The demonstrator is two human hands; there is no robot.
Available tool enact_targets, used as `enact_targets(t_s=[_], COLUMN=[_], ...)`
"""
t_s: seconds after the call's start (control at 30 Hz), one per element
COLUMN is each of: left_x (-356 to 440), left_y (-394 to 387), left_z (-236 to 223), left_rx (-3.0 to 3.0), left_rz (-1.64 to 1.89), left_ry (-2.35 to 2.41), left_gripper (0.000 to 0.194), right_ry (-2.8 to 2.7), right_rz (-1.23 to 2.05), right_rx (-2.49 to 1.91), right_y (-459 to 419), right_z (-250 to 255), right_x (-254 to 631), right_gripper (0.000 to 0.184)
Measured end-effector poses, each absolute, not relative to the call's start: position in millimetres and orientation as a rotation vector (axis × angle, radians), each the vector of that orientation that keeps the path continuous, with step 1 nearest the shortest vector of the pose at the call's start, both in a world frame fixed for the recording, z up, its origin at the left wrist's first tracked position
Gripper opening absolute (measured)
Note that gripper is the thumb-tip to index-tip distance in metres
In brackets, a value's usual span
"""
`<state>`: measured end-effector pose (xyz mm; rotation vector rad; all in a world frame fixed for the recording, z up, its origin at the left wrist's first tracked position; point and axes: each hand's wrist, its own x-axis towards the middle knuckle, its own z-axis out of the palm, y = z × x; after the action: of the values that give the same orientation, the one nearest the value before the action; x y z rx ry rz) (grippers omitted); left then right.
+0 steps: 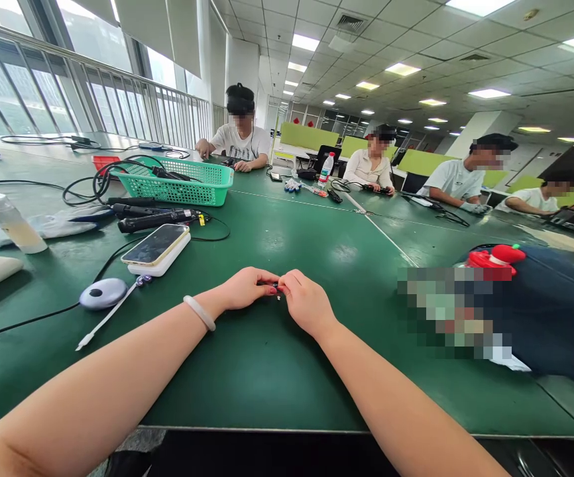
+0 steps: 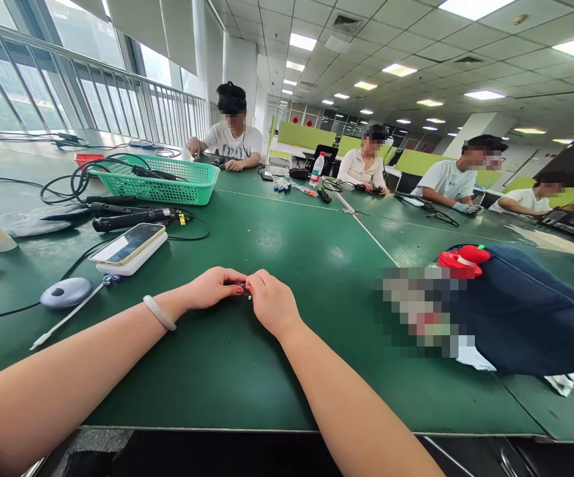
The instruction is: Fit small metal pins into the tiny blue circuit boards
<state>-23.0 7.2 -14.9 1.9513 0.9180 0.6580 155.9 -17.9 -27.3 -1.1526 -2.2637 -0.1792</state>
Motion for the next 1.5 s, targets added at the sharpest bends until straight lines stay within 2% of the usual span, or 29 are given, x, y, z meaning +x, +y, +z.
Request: enact_targets(t_s=[0.27, 0.47, 0.6, 0.7, 1.17, 1.37, 1.5], left_x=[-21, -25, -27, -27, -28, -28, -28], left_y=[4, 7, 7, 7, 7, 8, 8], left_z=[-11, -11, -10, -10, -11, -11, -11], left_rx=[1.901, 2.063, 2.231, 2.284, 2.306, 2.317, 2.368], left_rz=[0.651, 0.648, 0.612, 0.581, 0.519, 0.511, 0.517], left_ry=[0.893, 1.050, 1.214, 1.249, 1.223, 1.202, 1.179], left_gripper=[0.031, 0.035, 0.035, 0.036, 0.034, 0.032, 0.031], right_ry=[-2.294, -2.177, -2.303, -2.407, -2.571, -2.599, -2.502], right_rz=[-0.188, 0.076, 0.315, 0.382, -0.080, -0.149, -0.177], right_rx=[-1.181, -1.285, -1.326, -1.310, -1.330, -1.366, -1.305], right_y=[-20, -19, -14, -10, -9, -11, -12], right_z=[-25, -16, -19, -23, -34, -31, -30], right_x=[155, 163, 172, 172, 163, 164, 163], right_gripper=[0.022, 0.022, 0.011, 0.010, 0.018, 0.015, 0.019])
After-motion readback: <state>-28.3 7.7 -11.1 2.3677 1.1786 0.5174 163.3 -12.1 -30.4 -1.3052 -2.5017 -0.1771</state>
